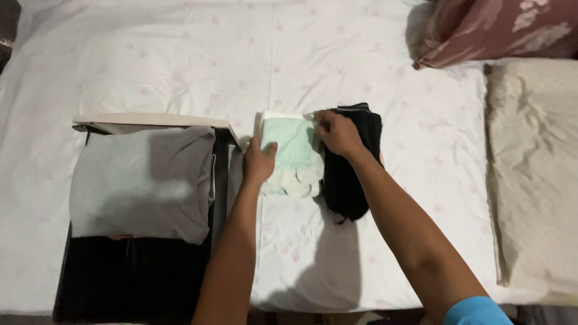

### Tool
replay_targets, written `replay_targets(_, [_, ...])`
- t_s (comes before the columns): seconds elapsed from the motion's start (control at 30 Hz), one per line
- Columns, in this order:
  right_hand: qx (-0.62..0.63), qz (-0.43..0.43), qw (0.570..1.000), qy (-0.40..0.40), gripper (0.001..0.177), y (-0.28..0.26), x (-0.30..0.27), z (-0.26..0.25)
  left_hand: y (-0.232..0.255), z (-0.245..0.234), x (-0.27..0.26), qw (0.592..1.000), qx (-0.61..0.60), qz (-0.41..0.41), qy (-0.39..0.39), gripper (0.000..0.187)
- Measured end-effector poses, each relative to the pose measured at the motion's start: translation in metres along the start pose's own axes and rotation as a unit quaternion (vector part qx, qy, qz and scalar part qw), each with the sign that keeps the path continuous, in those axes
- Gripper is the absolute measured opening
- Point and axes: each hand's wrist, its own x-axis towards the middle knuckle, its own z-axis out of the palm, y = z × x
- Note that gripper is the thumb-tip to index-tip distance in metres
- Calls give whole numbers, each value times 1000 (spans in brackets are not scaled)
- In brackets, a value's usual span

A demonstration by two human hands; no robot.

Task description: Folding various garments and organizing them into a black storage box on a bed.

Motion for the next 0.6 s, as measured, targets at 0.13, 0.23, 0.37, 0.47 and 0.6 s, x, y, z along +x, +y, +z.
replay_targets(0.13, [-55,-38,997,-44,48,-5,10,12,0,8,-4,999,14,-32,10,68])
replay_targets(0.23, [-100,-48,994,11,43,4,0,20,-7,15,-2,998,53,-22,41,63])
replay_targets(0.37, [-139,-110,948,265,53,3,-74,12,-34,29,20,995,51,-5,88,61])
replay_targets(0.47, [-171,-5,968,185,52,12,-120,14,-31,20,-9,994,20,-3,111,62])
replay_targets(0.6, [-161,45,983,72,50,20,-120,4,6,-13,-124,983,-67,122,123,59])
